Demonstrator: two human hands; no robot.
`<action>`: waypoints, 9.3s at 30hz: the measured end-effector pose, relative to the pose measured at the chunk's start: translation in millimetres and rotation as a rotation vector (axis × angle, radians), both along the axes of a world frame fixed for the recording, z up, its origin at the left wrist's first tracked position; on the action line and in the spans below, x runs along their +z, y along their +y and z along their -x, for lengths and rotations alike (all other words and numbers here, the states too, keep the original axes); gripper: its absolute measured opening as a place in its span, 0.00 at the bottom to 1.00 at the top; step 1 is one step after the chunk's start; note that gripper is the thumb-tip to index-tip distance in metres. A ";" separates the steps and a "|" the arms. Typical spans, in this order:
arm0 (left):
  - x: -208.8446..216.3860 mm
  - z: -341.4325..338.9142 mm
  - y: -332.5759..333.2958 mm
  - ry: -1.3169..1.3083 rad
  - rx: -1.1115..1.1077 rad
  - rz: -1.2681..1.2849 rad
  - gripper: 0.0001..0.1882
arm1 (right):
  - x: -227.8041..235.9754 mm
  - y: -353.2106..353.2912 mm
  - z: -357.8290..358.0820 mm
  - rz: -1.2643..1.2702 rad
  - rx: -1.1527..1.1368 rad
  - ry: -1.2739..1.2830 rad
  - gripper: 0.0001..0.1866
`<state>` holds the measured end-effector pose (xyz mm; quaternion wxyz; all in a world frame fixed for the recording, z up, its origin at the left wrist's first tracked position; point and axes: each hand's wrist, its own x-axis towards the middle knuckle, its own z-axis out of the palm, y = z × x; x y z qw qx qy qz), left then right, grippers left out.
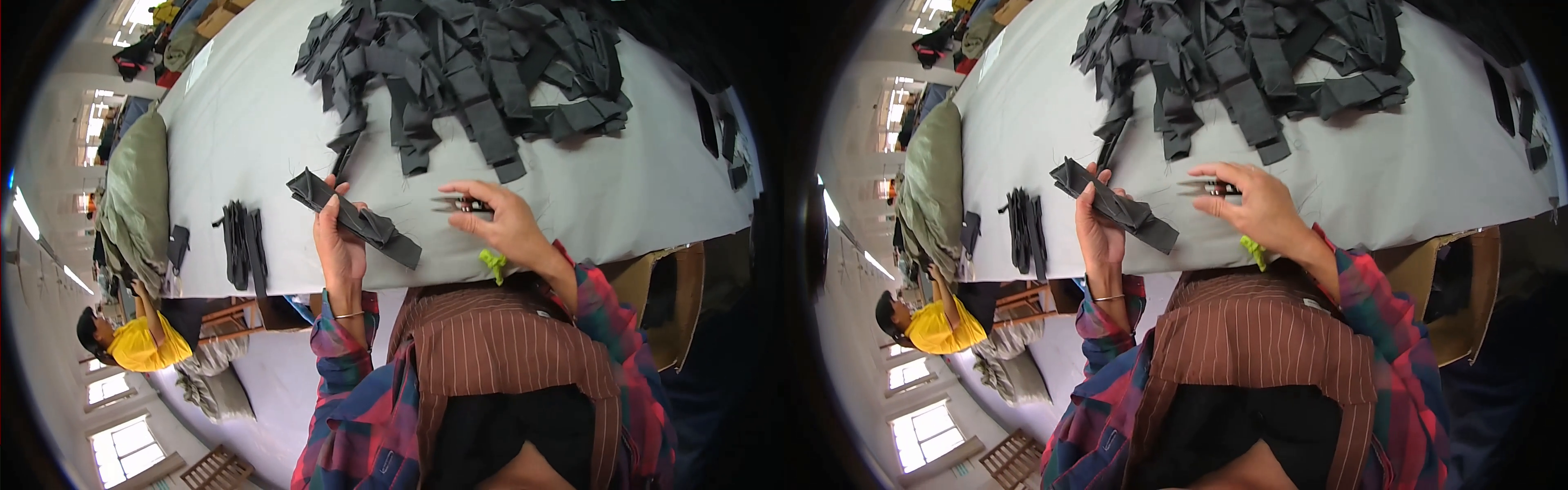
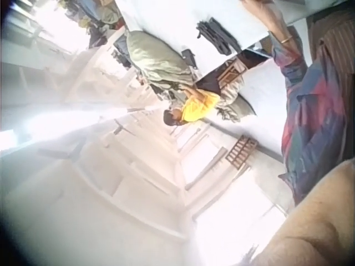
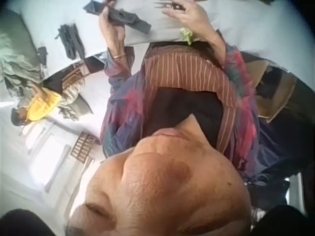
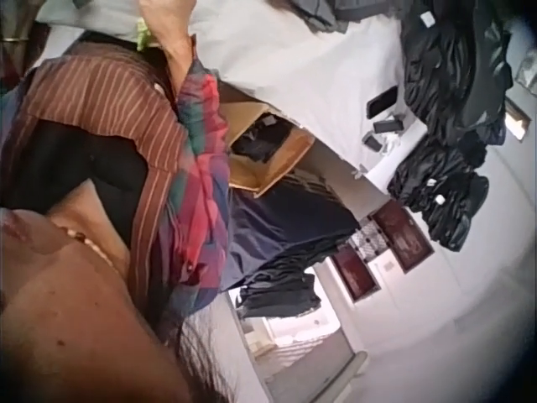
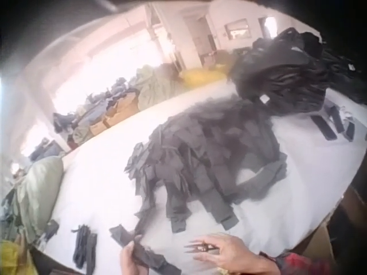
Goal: Inspecting black fabric straps and trimming loose threads with a small tool.
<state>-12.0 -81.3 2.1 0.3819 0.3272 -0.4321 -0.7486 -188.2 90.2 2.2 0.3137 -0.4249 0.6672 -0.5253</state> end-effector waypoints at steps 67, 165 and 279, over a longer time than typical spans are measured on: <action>24.4 -41.5 118.5 0.072 -0.632 0.127 0.35 | 13.2 -7.7 -43.9 0.061 0.042 -0.894 0.15; 0.9 -15.9 73.9 -0.053 -0.413 0.055 0.15 | 25.2 -29.4 -48.1 0.227 -0.215 0.356 0.05; 6.0 -18.0 76.6 0.312 -0.377 -0.218 0.22 | 13.2 -7.1 -42.1 0.333 -0.108 0.490 0.09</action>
